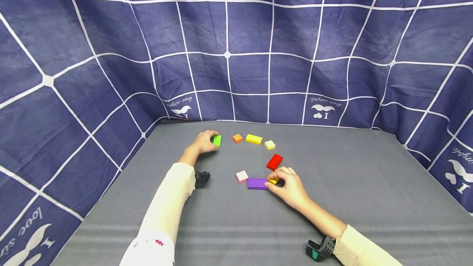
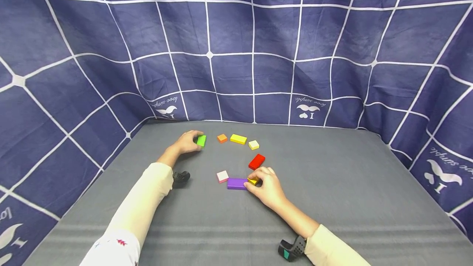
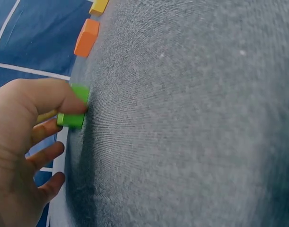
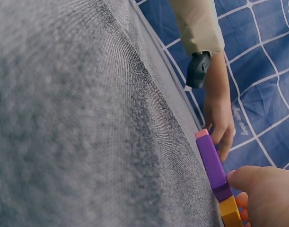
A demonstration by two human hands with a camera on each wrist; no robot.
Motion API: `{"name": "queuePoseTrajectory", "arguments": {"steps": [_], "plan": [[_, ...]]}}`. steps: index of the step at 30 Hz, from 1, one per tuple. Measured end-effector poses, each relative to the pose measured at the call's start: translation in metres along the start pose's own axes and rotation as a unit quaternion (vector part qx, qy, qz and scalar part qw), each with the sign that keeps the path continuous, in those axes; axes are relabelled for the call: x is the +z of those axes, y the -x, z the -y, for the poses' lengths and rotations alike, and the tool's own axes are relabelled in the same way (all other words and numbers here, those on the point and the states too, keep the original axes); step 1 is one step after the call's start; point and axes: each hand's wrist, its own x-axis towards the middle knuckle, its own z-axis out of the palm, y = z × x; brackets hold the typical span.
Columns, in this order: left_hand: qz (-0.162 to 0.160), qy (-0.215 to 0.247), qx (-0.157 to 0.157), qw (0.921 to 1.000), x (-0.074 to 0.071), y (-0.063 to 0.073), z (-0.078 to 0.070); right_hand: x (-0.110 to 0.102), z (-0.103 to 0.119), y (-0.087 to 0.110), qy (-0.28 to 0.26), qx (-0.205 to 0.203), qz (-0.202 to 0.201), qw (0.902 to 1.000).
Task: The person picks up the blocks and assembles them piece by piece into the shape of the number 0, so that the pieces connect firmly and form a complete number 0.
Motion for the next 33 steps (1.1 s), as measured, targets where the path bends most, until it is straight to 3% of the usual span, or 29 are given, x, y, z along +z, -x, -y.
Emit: {"name": "queuePoseTrajectory", "arguments": {"steps": [11,22,33], "plan": [[-0.03,0.04,0.053,0.9974,0.001,0.014,0.002,0.0,0.001,-0.001,-0.004,0.004,0.006,1.0],[-0.035,0.056,0.096,0.9932,0.009,0.029,-0.013,-0.001,0.001,0.0,-0.006,0.006,0.005,0.9999],[-0.033,0.048,0.099,0.9934,0.016,0.037,-0.026,-0.001,0.001,-0.001,-0.012,0.0,0.0,0.9999]]}}
